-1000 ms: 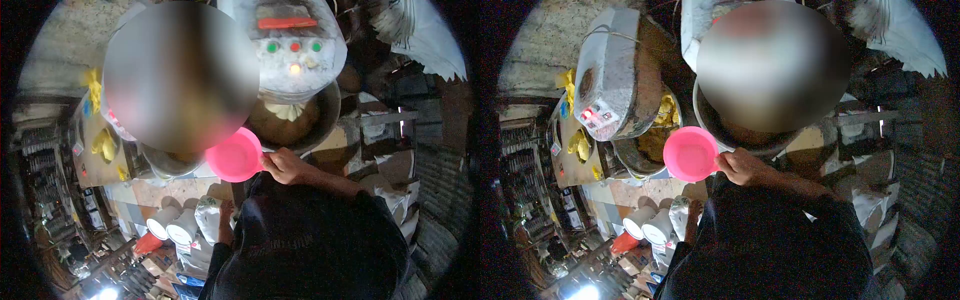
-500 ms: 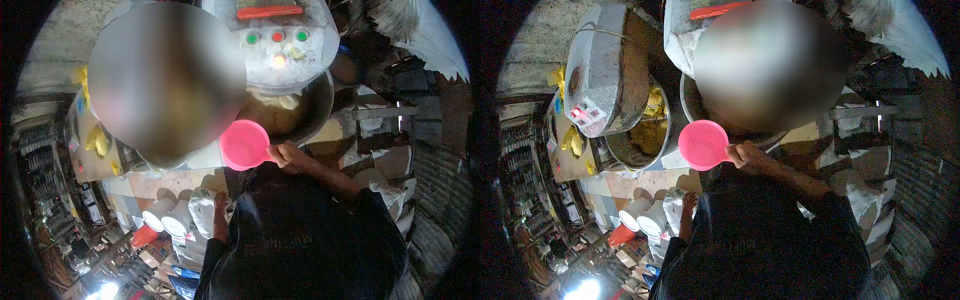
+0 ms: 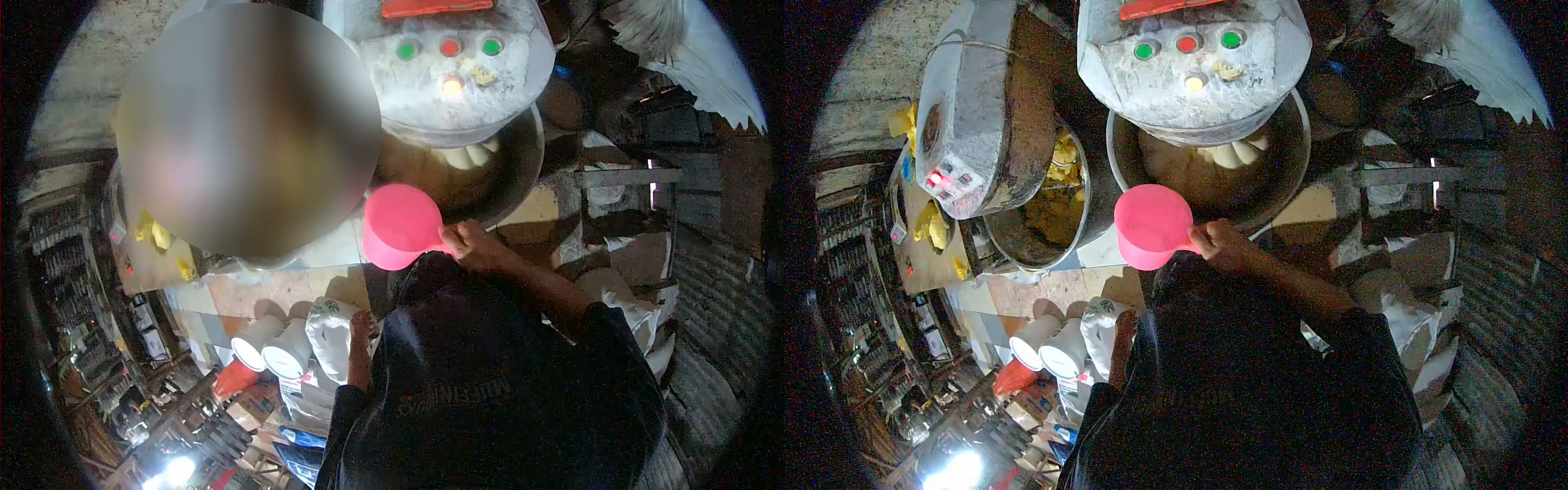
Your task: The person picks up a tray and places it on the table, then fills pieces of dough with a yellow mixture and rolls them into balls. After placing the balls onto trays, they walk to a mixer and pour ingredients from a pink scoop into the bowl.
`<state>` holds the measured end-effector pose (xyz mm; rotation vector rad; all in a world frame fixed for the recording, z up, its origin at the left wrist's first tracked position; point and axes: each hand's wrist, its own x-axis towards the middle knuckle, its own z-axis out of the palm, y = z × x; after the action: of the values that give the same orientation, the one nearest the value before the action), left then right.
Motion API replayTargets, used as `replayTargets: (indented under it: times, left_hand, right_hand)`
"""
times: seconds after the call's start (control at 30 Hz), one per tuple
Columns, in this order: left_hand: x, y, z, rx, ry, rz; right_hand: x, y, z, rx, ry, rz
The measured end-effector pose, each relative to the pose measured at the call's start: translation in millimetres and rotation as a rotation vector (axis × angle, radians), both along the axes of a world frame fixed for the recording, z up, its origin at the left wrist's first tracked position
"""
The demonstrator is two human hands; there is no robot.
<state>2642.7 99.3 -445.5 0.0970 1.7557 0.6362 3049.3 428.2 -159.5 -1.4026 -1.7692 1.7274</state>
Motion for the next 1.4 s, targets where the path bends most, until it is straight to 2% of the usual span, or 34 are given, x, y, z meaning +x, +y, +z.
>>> replayTargets:
  times: [0.07, 0.13, 0.17, 0.23, 0.37, 0.4, 0.43, 0.53, 0.67, 0.73, 0.77, 0.83, 0.87, 0.93, 0.97, 1.03, 1.07, 1.13, 1.17, 1.23, 1.4]
  left_hand:
    - [1.4, 1.8, 1.4, -0.038, -0.009, -0.009]
    - [11.6, 12.1, 23.2, -0.039, -0.009, 0.143]
    - [15.0, 16.8, 36.3, -0.04, -0.009, 0.143]
    - [30.0, 38.4, 76.9, 0.075, 0.034, -0.07]
    - [31.2, 37.6, 68.6, 0.05, 0.169, -0.185]
    - [18.5, 20.6, 41.5, 0.032, 0.105, -0.091]
    - [15.4, 16.2, 33.7, 0.013, 0.041, 0.004]
    - [29.9, 33.9, 65.7, -0.045, 0.13, -0.082]
    - [23.1, 26.7, 53.7, -0.073, 0.126, -0.092]
    - [20.3, 23.3, 51.5, -0.068, 0.079, -0.066]
    - [26.1, 29.1, 64.5, -0.07, 0.077, -0.066]
    - [46.6, 55.0, 111.7, 0.033, 0.252, -0.282]
    - [47.6, 58.8, 115.4, 0.033, 0.25, -0.283]
    - [53.0, 69.7, 127.9, -0.035, 0.375, -0.471]
    - [49.0, 64.7, 121.0, -0.036, 0.374, -0.473]
    - [31.8, 42.9, 86.5, 0.283, 0.32, -0.416]
    - [23.3, 33.6, 68.0, 0.283, 0.319, -0.416]
    - [18.9, 31.7, 55.1, 0.177, 0.029, 0.041]
    - [18.4, 31.3, 55.7, 0.177, 0.029, 0.04]
    - [30.5, 48.5, 84.4, 0.079, 0.214, -0.201]
    - [40.4, 53.1, 98.9, 0.198, 0.295, -0.239]
  right_hand:
    - [0.7, 2.8, 5.1, -0.043, -0.004, 0.004]
    - [0.7, 5.5, 10.1, -0.082, -0.049, 0.034]
    - [0.4, 5.4, 11.0, -0.082, -0.05, 0.034]
    - [0.3, 5.3, 12.0, -0.15, 0.033, -0.004]
    - [-2.0, 2.5, 1.9, -0.133, 0.026, -0.022]
    - [-2.5, 3.0, 2.5, -0.133, 0.032, -0.021]
    - [-2.6, 3.6, 2.9, -0.133, 0.037, -0.02]
    - [-2.6, 4.4, -4.3, -0.162, 0.059, 0.006]
    - [-3.3, 2.9, -14.3, -0.194, 0.034, -0.001]
    - [-5.3, 1.5, -18.5, -0.108, 0.079, -0.028]
    - [-7.0, 0.2, -23.0, -0.11, 0.078, -0.029]
    - [-9.4, -2.3, -31.2, -0.109, 0.118, -0.063]
    - [-7.9, 0.6, -25.4, -0.109, 0.117, -0.064]
    - [-3.3, 8.4, -8.9, -0.137, -0.005, 0.069]
    - [-3.0, 8.0, -11.4, -0.138, -0.005, 0.067]
    - [-2.4, 6.5, -18.3, 0.09, 0.032, 0.14]
    - [-3.0, 7.5, -13.3, 0.09, 0.031, 0.14]
    - [-4.9, 10.2, 0.7, -0.229, 0.077, -0.008]
    - [-5.3, 9.2, -2.3, -0.229, 0.077, -0.008]
    - [-7.2, 6.1, -15.4, -0.116, 0.129, -0.04]
    - [-7.8, 2.3, -30.4, -0.116, 0.057, -0.024]
